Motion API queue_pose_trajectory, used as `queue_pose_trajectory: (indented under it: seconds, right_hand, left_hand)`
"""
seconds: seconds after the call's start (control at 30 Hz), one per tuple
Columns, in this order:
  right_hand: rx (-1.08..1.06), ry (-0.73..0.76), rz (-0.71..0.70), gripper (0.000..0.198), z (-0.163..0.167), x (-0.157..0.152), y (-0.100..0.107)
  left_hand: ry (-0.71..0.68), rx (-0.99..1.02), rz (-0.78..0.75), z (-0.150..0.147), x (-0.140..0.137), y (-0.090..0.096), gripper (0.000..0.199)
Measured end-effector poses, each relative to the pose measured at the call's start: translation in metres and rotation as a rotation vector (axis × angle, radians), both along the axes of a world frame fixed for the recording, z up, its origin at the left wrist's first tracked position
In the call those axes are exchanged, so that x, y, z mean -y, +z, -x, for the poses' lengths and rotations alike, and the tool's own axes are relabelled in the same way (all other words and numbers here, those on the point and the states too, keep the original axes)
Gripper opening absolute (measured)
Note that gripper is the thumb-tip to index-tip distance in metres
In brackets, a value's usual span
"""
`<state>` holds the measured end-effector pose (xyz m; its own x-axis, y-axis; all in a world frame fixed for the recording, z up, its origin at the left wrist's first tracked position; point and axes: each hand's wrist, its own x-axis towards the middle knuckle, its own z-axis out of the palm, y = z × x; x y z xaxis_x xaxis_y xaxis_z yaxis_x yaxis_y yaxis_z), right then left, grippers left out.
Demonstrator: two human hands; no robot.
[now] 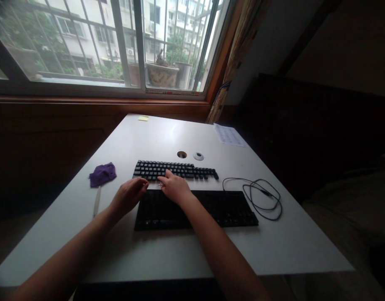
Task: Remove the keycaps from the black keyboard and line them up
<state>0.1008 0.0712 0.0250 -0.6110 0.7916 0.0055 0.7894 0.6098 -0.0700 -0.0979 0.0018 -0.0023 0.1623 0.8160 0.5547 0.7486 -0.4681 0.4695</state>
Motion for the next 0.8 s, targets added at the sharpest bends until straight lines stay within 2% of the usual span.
queue_pose_trajectory:
  seconds: [0.3,0.6,0.8]
  right_hand:
    - [-0.028,0.006,-0.02,0.039,-0.001,-0.001,-0.005]
    - [-0.07,-0.085,-0.052,0.035,-0.01,0.001,-0.002]
    - [-0.145,-0.066,-0.088,0.032,-0.018,0.005,-0.003]
  left_hand:
    - [-0.009,0.015,-0.001,0.0,0.0,0.001,0.012]
    - [-0.016,0.014,0.015,0.0,0.0,0.001,0.012]
    - [-0.015,0.011,0.018,0.0,0.0,0.0,0.012]
